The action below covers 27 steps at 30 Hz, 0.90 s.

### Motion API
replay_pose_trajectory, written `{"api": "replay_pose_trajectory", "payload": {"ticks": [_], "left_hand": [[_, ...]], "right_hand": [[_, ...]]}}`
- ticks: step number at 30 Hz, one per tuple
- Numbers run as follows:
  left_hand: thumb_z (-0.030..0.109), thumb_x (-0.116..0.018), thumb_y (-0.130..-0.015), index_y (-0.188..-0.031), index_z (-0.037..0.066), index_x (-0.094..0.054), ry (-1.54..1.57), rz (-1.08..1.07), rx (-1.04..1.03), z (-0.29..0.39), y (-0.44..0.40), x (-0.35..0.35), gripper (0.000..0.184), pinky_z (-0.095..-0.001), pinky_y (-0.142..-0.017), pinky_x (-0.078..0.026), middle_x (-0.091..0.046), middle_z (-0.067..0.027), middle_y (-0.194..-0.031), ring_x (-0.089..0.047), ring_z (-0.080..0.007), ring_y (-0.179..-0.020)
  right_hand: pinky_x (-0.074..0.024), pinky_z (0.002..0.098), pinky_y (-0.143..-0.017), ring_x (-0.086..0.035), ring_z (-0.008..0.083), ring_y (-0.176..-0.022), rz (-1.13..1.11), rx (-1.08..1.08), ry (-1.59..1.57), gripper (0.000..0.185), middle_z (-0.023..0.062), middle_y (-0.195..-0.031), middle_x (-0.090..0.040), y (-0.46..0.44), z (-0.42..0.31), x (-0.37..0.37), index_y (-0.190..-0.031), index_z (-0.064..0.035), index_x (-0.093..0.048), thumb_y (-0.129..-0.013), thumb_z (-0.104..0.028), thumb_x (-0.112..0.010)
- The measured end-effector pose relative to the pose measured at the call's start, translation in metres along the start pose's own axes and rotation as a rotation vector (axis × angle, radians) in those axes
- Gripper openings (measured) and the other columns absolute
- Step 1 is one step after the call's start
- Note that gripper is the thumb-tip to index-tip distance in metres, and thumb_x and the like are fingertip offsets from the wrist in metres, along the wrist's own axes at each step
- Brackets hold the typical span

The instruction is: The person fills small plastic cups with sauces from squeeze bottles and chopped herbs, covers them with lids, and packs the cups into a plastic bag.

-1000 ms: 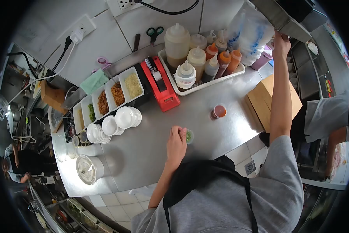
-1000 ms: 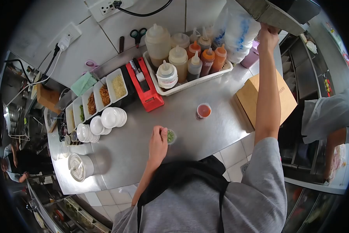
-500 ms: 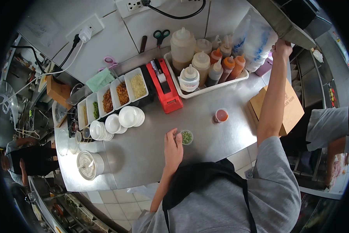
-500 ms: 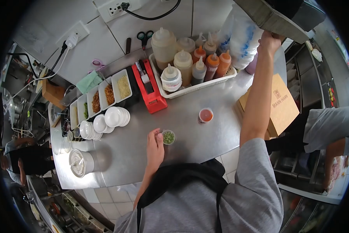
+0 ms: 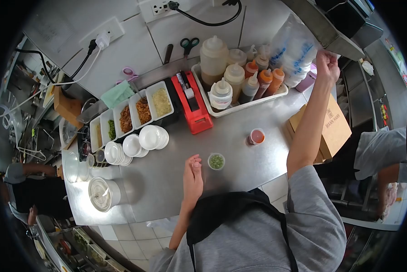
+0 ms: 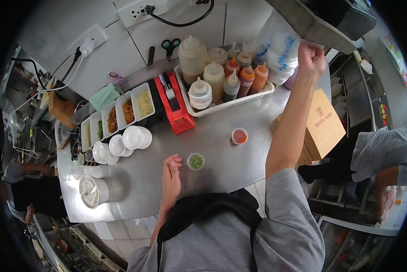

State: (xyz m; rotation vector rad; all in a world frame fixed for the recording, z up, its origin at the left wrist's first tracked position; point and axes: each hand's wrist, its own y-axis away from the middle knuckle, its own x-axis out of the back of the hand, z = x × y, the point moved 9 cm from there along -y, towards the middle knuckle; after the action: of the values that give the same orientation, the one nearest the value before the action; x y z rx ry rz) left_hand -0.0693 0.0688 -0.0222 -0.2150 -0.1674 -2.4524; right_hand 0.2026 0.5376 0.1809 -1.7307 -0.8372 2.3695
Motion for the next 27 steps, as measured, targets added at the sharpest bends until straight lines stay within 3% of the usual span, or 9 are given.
{"api": "replay_pose_trajectory", "payload": {"ticks": [2, 5, 9, 13, 15, 18, 21, 24, 27], "left_hand": [[0.029, -0.035, -0.099, -0.115, -0.001, -0.049, 0.019, -0.029, -0.006, 0.002, -0.001, 0.001, 0.037, -0.0315, -0.081, -0.044, -0.059, -0.0143, -0.099, -0.057, -0.0196, -0.087], [0.029, -0.034, -0.099, -0.113, -0.001, -0.050, 0.025, -0.105, -0.018, 0.001, -0.003, 0.003, 0.037, -0.0306, -0.075, -0.045, -0.061, -0.0116, -0.089, -0.057, -0.0172, -0.077], [0.039, -0.030, -0.099, -0.113, 0.002, -0.051, 0.264, -0.141, 0.047, -0.015, -0.003, 0.011, 0.045, -0.0292, -0.069, -0.047, -0.062, -0.0087, -0.083, -0.059, -0.0166, -0.068], [0.049, -0.028, -0.097, -0.118, 0.002, -0.050, 0.801, -0.348, 0.167, -0.013, 0.000, 0.019, 0.056, -0.0267, -0.067, -0.047, -0.063, -0.0086, -0.085, -0.061, -0.0172, -0.069], [0.048, -0.031, -0.097, -0.121, 0.001, -0.048, 0.827, -0.340, 0.294, -0.006, 0.008, 0.023, 0.056, -0.0298, -0.067, -0.050, -0.064, -0.0104, -0.091, -0.063, -0.0194, -0.073], [0.040, -0.038, -0.096, -0.120, 0.002, -0.051, 0.697, -0.262, 0.453, -0.041, 0.018, 0.031, 0.046, -0.0284, -0.069, -0.049, -0.064, -0.0071, -0.093, -0.062, -0.0173, -0.077], [0.026, -0.046, -0.094, -0.115, 0.003, -0.057, 0.568, -0.199, 0.404, -0.061, 0.028, 0.052, 0.032, -0.0267, -0.071, -0.047, -0.064, -0.0034, -0.093, -0.060, -0.0132, -0.081], [0.012, -0.049, -0.091, -0.107, 0.002, -0.062, 0.210, -0.086, 0.205, -0.032, 0.024, 0.097, 0.023, -0.0255, -0.071, -0.046, -0.065, -0.0027, -0.093, -0.058, -0.0107, -0.083], [0.002, -0.052, -0.085, -0.108, 0.001, -0.062, -0.011, 0.071, 0.007, 0.023, 0.026, 0.134, 0.025, -0.0243, -0.072, -0.045, -0.064, -0.0045, -0.095, -0.058, -0.0106, -0.084]], "right_hand": [[-0.0524, 0.0398, -0.077, -0.055, 0.0253, -0.105, -0.009, -0.010, -0.003, 0.027, 0.0126, -0.109, -0.060, 0.000, 0.007, 0.001, -0.106, -0.0064, -0.056, -0.094, -0.020, -0.036], [-0.0528, 0.0383, -0.075, -0.057, 0.0240, -0.097, 0.189, -0.013, 0.403, 0.025, 0.0111, -0.103, -0.060, 0.049, 0.055, 0.000, -0.104, -0.0066, -0.056, -0.091, -0.020, -0.039], [-0.0533, 0.0363, -0.072, -0.059, 0.0222, -0.086, 0.530, -0.414, 0.712, 0.023, 0.0091, -0.095, -0.061, 0.186, 0.150, 0.035, -0.102, -0.0069, -0.056, -0.088, -0.020, -0.043], [-0.0538, 0.0343, -0.069, -0.062, 0.0204, -0.075, 0.768, -0.914, 0.499, 0.022, 0.0070, -0.087, -0.061, 0.319, 0.244, 0.072, -0.099, -0.0071, -0.056, -0.084, -0.020, -0.047], [-0.0518, 0.0337, -0.071, -0.061, 0.0191, -0.076, 0.787, -1.055, 0.312, 0.021, 0.0066, -0.086, -0.061, 0.352, 0.278, 0.083, -0.096, -0.0063, -0.057, -0.084, -0.019, -0.046], [-0.0495, 0.0333, -0.070, -0.058, 0.0186, -0.074, 0.583, -1.124, 0.294, 0.026, 0.0061, -0.089, -0.060, 0.374, 0.299, 0.106, -0.103, -0.0083, -0.057, -0.082, -0.020, -0.047], [-0.0465, 0.0333, -0.076, -0.058, 0.0220, -0.080, 0.351, -1.133, 1.011, 0.025, 0.0084, -0.091, -0.060, 0.349, 0.290, 0.100, -0.103, -0.0056, -0.058, -0.086, -0.021, -0.048], [-0.0454, 0.0380, -0.078, -0.056, 0.0280, -0.086, -0.284, -0.543, 2.209, 0.028, 0.0119, -0.094, -0.058, 0.307, 0.273, 0.063, -0.104, -0.0042, -0.058, -0.091, -0.026, -0.046], [-0.0470, 0.0408, -0.074, -0.053, 0.0319, -0.090, -0.483, -0.475, 2.623, 0.033, 0.0128, -0.101, -0.055, 0.350, 0.269, 0.083, -0.104, -0.0069, -0.059, -0.091, -0.035, -0.049]]}}
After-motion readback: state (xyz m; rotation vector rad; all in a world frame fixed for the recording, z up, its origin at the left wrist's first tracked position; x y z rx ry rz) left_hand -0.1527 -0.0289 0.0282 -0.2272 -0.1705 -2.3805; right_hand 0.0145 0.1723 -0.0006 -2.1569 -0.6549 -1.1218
